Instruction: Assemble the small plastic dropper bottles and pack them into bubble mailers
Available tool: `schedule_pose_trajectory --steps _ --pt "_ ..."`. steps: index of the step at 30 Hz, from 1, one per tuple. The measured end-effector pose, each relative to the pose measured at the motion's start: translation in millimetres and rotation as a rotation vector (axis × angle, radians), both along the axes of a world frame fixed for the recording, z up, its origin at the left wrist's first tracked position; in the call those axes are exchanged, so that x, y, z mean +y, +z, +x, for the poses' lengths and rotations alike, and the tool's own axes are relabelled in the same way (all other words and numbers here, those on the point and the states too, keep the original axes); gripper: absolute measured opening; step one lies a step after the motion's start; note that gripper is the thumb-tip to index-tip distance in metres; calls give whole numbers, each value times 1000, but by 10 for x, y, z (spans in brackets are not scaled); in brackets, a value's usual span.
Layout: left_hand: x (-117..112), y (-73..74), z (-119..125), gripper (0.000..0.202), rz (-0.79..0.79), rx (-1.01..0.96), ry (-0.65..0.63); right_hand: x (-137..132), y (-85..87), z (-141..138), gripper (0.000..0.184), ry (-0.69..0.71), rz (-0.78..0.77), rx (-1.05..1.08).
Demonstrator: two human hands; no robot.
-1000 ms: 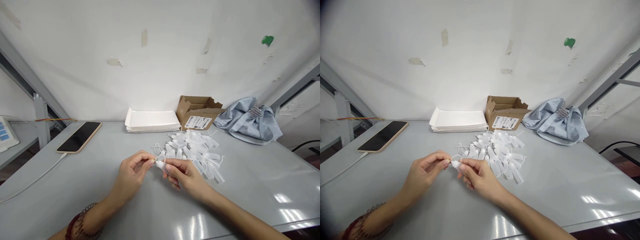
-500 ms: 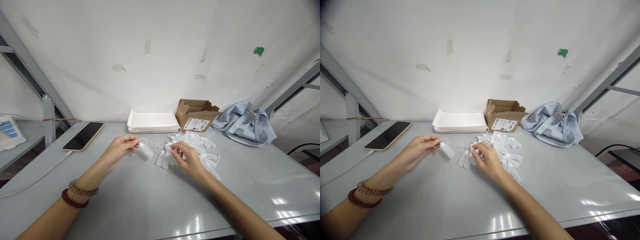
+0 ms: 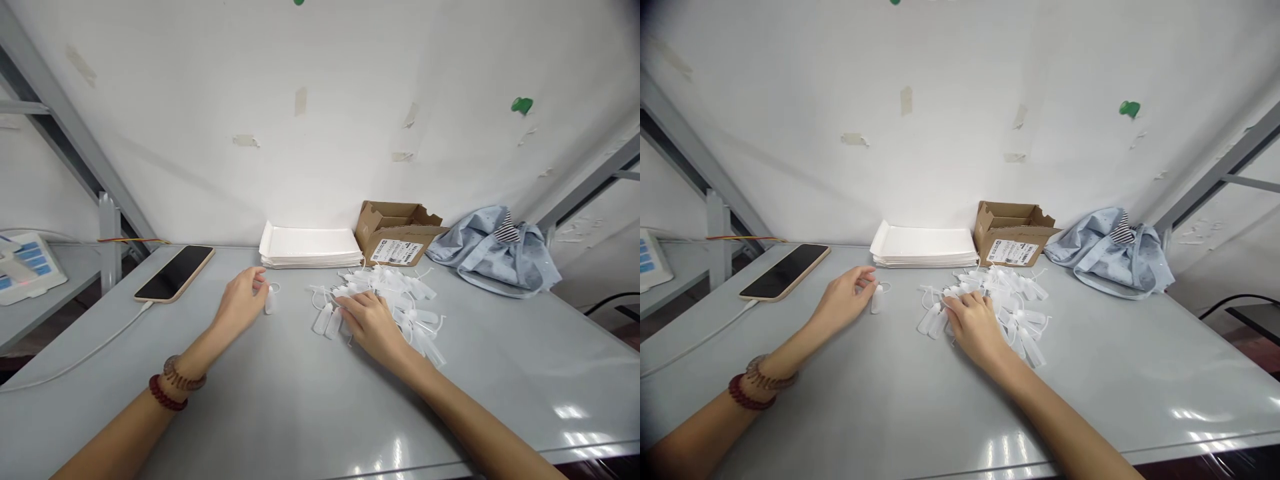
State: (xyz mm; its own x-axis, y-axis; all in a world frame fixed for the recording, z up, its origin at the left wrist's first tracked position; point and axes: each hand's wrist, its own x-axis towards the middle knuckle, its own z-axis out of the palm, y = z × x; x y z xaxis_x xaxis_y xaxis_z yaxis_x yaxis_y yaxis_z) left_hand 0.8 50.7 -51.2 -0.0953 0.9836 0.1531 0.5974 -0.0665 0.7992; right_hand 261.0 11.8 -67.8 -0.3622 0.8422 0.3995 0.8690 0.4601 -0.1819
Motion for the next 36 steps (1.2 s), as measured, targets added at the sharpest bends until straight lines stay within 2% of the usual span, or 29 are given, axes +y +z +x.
schedule_pose_trajectory --steps 5,10,12,15,20,26,32,36 --pt "-173 113 172 38 75 13 -64 32 9 48 27 34 252 191" --pt "-366 220 328 36 32 -245 -316 -47 89 16 31 100 425 262" --pt "-441 239 383 34 11 -331 -325 -89 112 -10 31 113 443 256" --pt "-530 252 448 30 -21 -409 -243 -131 128 -38 32 132 473 254" --pt "-582 281 473 24 -15 -449 -150 -167 139 -63 36 168 479 246" --pt "-555 280 442 20 -49 -506 -133 -224 186 -94 38 212 485 298" --pt "-500 273 405 21 -127 -794 -207 -260 263 -109 35 292 291 484" --pt "-493 320 396 22 -159 -855 -220 -262 278 -123 34 348 207 555"
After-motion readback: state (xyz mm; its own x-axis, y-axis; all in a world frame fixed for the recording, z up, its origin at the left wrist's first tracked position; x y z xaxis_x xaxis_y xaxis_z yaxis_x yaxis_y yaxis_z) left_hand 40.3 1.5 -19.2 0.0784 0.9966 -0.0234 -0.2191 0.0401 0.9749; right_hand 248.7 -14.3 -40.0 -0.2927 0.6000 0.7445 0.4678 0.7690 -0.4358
